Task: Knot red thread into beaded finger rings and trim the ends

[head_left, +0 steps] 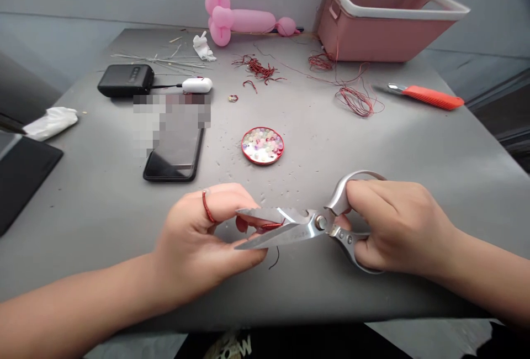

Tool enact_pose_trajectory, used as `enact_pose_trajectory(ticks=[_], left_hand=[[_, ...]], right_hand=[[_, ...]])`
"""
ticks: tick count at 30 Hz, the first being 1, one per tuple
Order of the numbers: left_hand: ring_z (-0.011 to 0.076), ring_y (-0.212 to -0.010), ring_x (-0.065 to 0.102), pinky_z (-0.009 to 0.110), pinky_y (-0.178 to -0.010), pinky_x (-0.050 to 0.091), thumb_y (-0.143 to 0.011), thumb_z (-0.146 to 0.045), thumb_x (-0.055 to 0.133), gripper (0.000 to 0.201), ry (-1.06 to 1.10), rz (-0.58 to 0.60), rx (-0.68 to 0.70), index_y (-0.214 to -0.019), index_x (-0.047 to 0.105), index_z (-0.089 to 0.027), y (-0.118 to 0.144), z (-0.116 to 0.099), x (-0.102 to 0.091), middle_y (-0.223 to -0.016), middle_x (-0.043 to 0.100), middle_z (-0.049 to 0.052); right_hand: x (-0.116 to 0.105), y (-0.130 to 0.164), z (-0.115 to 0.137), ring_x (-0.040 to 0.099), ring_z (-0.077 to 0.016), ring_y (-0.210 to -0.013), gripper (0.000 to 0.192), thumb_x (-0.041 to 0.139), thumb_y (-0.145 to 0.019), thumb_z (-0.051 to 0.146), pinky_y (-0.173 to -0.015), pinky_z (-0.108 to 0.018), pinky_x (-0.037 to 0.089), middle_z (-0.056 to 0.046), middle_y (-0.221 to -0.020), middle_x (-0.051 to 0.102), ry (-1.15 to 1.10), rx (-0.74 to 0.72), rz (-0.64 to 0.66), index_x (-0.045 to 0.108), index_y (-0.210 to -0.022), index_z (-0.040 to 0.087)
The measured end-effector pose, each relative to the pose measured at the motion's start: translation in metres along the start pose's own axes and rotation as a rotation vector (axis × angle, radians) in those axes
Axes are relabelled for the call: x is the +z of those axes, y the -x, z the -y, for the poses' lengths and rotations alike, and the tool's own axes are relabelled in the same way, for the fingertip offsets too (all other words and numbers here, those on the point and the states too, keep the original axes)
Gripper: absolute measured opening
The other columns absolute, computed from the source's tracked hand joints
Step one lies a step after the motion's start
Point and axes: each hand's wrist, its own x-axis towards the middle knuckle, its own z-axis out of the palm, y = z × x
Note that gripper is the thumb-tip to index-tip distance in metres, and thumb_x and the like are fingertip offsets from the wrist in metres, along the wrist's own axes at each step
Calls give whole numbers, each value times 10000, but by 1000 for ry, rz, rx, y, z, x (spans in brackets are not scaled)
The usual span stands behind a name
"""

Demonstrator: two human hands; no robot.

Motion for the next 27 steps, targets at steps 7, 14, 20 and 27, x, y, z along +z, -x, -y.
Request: enact_pose_trajectory(ticks=[7, 14, 20, 27], left_hand=[[103, -588, 565, 213, -562, 488, -650, 28, 662, 230, 11, -13, -75, -726, 725, -179, 0, -1, 1, -601, 622, -32], [117, -590, 575, 220, -552, 502, -685, -10, 676, 171, 6, 4, -130, -748, 732, -159, 0, -1, 2, -607, 630, -9], [102, -560, 562, 195, -519, 494, -676, 0, 709, 185, 40, -11, -84, -634, 652, -171, -1, -2, 3, -582, 608, -25], [118, -570, 623, 217, -530, 533, -735, -32, 713, 161, 79, -112, -45, -682, 691, -183, -2, -3, 5, -617, 657, -8]], right_hand=[[8, 4, 0, 399, -120, -395, 216, 414, -528, 94, -396, -254, 285, 33, -469, 507, -52, 30, 3, 332, -672, 231], [19, 13, -1, 386, -131, -435, 260, 429, -527, 74, -437, -274, 271, 26, -513, 506, -128, 72, -4, 320, -702, 233], [15, 7, -4, 365, -131, -435, 241, 465, -632, 51, -446, -286, 252, 20, -499, 463, -62, 26, -39, 321, -689, 235], [6, 0, -2, 430, -180, -470, 121, 496, -770, 192, -456, -317, 315, -31, -533, 507, 67, 59, -67, 395, -717, 231]])
